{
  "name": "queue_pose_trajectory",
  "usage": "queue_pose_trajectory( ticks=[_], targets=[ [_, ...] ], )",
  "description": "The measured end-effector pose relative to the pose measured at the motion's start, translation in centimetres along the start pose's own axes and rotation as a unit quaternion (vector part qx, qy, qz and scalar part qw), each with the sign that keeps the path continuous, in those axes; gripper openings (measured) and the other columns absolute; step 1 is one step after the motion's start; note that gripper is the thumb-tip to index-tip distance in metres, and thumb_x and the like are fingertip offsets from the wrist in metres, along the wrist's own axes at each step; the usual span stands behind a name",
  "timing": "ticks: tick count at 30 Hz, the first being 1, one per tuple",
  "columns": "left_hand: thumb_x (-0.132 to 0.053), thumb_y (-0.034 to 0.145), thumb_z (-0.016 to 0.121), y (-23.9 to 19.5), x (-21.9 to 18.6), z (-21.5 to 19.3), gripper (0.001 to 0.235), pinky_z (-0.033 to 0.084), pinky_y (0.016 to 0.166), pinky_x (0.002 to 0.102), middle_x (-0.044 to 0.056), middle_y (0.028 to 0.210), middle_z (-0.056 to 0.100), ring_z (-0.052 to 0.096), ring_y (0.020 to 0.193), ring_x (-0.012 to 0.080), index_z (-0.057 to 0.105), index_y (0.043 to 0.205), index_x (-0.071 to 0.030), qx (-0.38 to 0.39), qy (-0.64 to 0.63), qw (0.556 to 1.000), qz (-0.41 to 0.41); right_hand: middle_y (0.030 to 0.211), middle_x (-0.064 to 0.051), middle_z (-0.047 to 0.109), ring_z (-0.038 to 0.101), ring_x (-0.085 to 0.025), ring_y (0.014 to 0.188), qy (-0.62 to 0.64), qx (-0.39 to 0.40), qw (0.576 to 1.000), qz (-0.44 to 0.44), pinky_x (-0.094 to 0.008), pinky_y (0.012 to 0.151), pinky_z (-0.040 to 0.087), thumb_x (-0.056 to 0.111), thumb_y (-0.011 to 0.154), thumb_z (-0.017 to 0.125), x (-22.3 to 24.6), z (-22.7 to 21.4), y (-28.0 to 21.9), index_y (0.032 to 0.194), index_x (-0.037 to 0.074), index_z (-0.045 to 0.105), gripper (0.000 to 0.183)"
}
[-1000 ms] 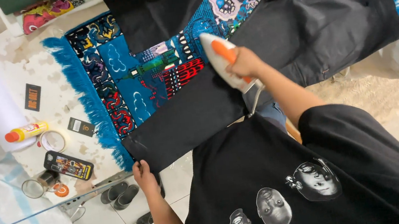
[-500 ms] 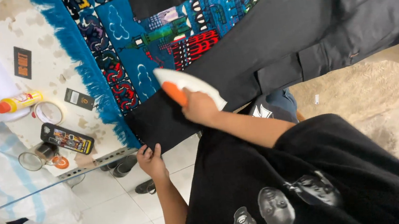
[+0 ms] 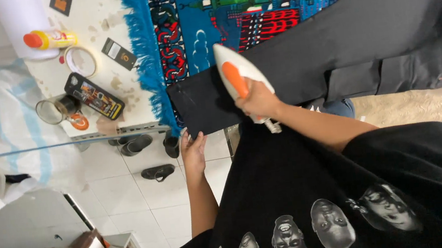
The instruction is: The person lays a pair of black trousers on a patterned mat, smooths the fabric, and uses a spray bottle to mist the garment. They then use an iron to press the trousers, moving the iron back and forth along the legs and waist area. The person adjusts the trousers and continues ironing different sections.
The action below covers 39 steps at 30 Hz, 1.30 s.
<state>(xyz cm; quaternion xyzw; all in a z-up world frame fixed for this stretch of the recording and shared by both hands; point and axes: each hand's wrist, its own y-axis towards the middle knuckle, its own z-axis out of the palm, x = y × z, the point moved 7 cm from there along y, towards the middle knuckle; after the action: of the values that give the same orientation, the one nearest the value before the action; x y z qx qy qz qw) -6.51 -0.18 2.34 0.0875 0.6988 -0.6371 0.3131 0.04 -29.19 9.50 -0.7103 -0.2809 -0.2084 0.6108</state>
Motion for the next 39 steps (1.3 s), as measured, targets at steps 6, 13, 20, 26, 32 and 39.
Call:
queue_pose_trajectory(
  ticks=[6,13,20,26,32,39],
  targets=[
    [-0.017,0.101,0.073,2.0,1.8,-2.2,0.029,0.055,0.1,0.051,0.018,0.109,0.065,0.07,0.102,0.0296,0.069,0.123,0.001,-0.028,0.002,0.999,0.047,0.058,-0.012,0.067,0.069,-0.02,0.047,-0.027,0.052,0.997,-0.045,-0.033,0.052,0.058,0.013,0.077,0.062,-0.5,14.7,4.7,0.108,-0.002,0.061,0.034],
    [-0.018,0.091,0.085,3.1,3.7,-4.2,0.032,0.06,0.092,0.05,0.019,0.104,0.065,0.068,0.096,0.0307,0.071,0.113,0.002,-0.063,-0.061,0.995,0.045,0.085,-0.024,0.071,0.075,-0.036,0.072,-0.04,-0.003,0.999,-0.007,-0.046,0.069,0.059,0.017,0.081,0.063,-1.3,13.8,1.9,0.131,-0.002,0.059,0.054],
    [-0.033,0.101,0.074,3.5,3.6,-5.4,0.034,0.057,0.096,0.048,0.02,0.104,0.071,0.068,0.1,0.0263,0.076,0.111,0.0,-0.058,0.017,0.995,0.074,0.078,-0.016,0.069,0.073,-0.03,0.065,-0.033,-0.049,0.998,0.005,-0.043,0.068,0.059,0.018,0.082,0.063,-1.2,15.2,2.2,0.128,-0.002,0.058,0.051],
    [-0.045,0.109,0.055,1.6,0.4,-3.8,0.051,0.055,0.101,0.046,0.025,0.118,0.07,0.067,0.111,0.0337,0.072,0.12,0.002,-0.051,0.024,0.996,0.066,0.091,-0.023,0.072,0.075,-0.04,0.084,-0.091,-0.059,0.994,0.011,-0.052,0.078,0.058,0.022,0.082,0.065,-1.6,16.0,3.3,0.128,0.0,0.059,0.051],
    [-0.028,0.097,0.072,2.8,1.0,-2.9,0.041,0.057,0.096,0.042,0.024,0.12,0.069,0.067,0.113,0.0337,0.066,0.129,-0.002,-0.036,0.161,0.976,0.14,0.078,-0.014,0.069,0.073,-0.031,0.067,-0.119,-0.1,0.987,-0.047,-0.045,0.064,0.06,0.022,0.081,0.066,0.0,13.5,6.6,0.115,0.005,0.062,0.038],
    [-0.027,0.091,0.081,6.1,2.1,-3.3,0.02,0.057,0.084,0.042,0.013,0.094,0.074,0.072,0.095,0.0318,0.078,0.102,-0.01,-0.148,0.295,0.91,0.251,0.1,-0.035,0.071,0.071,-0.052,0.098,-0.198,-0.164,0.964,-0.065,-0.062,0.083,0.058,0.021,0.085,0.073,-1.9,2.7,5.1,0.13,-0.004,0.06,0.053]
  ],
)
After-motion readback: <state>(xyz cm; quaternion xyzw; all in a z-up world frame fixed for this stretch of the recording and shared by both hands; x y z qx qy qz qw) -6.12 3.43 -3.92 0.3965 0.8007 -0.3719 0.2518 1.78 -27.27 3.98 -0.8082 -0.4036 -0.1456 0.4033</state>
